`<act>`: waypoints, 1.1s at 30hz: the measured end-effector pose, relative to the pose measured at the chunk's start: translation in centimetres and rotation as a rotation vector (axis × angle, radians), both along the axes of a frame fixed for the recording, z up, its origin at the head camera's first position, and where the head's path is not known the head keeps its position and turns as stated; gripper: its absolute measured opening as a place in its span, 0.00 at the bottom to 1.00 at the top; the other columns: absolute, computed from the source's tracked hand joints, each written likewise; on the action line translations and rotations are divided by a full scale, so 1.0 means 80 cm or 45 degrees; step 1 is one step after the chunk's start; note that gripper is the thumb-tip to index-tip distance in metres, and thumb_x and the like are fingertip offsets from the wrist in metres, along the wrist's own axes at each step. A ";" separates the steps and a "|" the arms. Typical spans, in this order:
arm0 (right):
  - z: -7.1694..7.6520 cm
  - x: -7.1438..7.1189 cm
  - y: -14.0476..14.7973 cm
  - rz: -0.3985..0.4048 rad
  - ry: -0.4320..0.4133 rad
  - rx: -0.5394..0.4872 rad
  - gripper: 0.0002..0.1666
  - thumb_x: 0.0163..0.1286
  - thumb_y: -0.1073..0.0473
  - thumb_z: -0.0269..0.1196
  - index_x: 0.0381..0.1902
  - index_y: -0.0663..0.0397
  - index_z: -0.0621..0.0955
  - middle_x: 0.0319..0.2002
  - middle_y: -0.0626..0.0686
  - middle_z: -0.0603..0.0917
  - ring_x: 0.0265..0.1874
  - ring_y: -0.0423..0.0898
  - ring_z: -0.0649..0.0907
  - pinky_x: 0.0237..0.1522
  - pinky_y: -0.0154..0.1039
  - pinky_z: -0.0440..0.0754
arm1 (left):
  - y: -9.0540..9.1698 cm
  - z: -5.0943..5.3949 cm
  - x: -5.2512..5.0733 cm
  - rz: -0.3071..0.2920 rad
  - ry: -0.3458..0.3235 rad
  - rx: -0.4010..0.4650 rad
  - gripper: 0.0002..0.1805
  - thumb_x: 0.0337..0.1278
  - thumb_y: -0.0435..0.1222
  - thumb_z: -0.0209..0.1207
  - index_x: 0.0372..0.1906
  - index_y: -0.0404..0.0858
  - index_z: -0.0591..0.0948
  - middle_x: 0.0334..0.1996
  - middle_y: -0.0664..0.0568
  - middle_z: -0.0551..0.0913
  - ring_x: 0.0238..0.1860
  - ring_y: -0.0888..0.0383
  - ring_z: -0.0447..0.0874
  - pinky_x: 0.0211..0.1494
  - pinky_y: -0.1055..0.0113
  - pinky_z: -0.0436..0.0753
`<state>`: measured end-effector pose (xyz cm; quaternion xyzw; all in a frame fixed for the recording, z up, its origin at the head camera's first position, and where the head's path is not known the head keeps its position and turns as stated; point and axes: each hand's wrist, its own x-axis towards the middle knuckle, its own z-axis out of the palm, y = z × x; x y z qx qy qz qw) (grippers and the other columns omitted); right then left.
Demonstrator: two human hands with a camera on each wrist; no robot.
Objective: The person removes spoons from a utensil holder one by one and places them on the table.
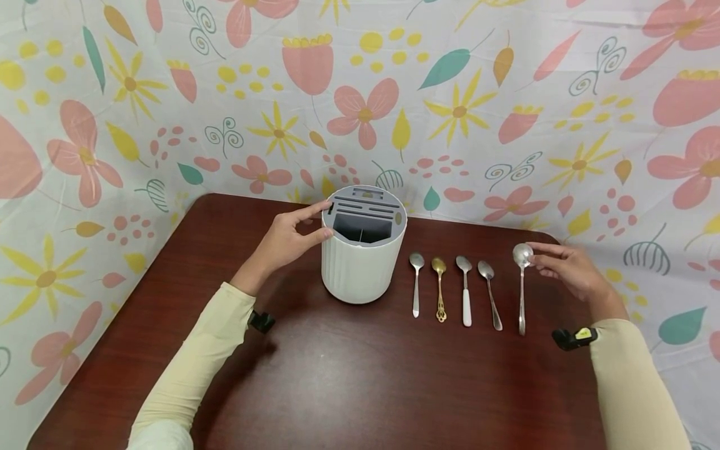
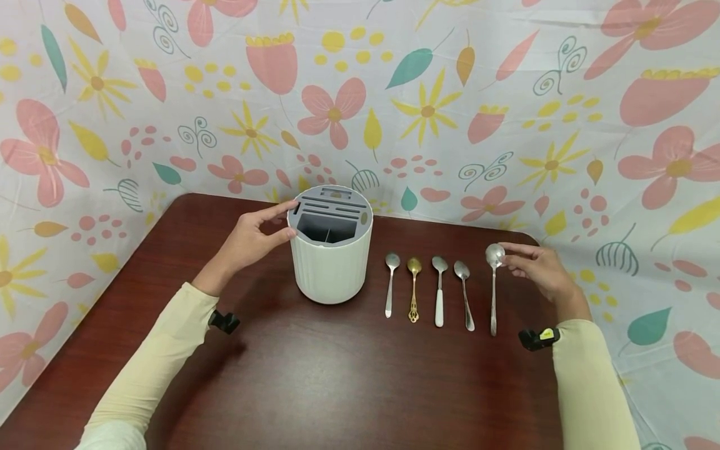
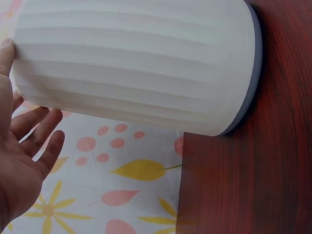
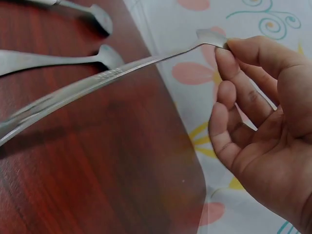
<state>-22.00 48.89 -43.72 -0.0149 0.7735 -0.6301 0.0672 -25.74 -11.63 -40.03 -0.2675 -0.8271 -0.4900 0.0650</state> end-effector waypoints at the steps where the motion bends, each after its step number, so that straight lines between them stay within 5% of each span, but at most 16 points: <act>1: -0.002 0.001 0.002 -0.004 0.002 0.011 0.19 0.75 0.69 0.62 0.57 0.47 0.87 0.40 0.40 0.90 0.35 0.35 0.84 0.36 0.28 0.83 | 0.000 0.000 0.000 0.000 0.001 0.000 0.32 0.63 0.51 0.69 0.71 0.56 0.77 0.64 0.60 0.80 0.55 0.54 0.75 0.27 0.62 0.72; 19: -0.039 0.001 0.012 0.038 0.045 -0.112 0.19 0.77 0.69 0.58 0.61 0.51 0.83 0.40 0.43 0.90 0.37 0.38 0.84 0.38 0.30 0.83 | 0.000 -0.002 0.003 -0.006 -0.018 0.027 0.31 0.64 0.48 0.69 0.71 0.58 0.76 0.65 0.62 0.79 0.56 0.55 0.75 0.27 0.63 0.72; 26: -0.064 -0.002 0.015 -0.036 0.079 -0.212 0.19 0.76 0.71 0.59 0.59 0.53 0.84 0.39 0.43 0.88 0.36 0.36 0.85 0.37 0.30 0.84 | 0.000 -0.001 0.003 0.003 -0.042 0.025 0.31 0.64 0.47 0.69 0.71 0.56 0.76 0.66 0.61 0.79 0.57 0.54 0.75 0.32 0.63 0.74; 33: -0.075 0.001 0.010 -0.112 0.092 -0.241 0.18 0.75 0.70 0.60 0.60 0.54 0.83 0.39 0.43 0.89 0.35 0.35 0.84 0.36 0.28 0.83 | 0.000 -0.001 0.003 -0.003 -0.048 0.032 0.32 0.63 0.43 0.70 0.72 0.55 0.76 0.66 0.59 0.79 0.57 0.53 0.75 0.25 0.64 0.68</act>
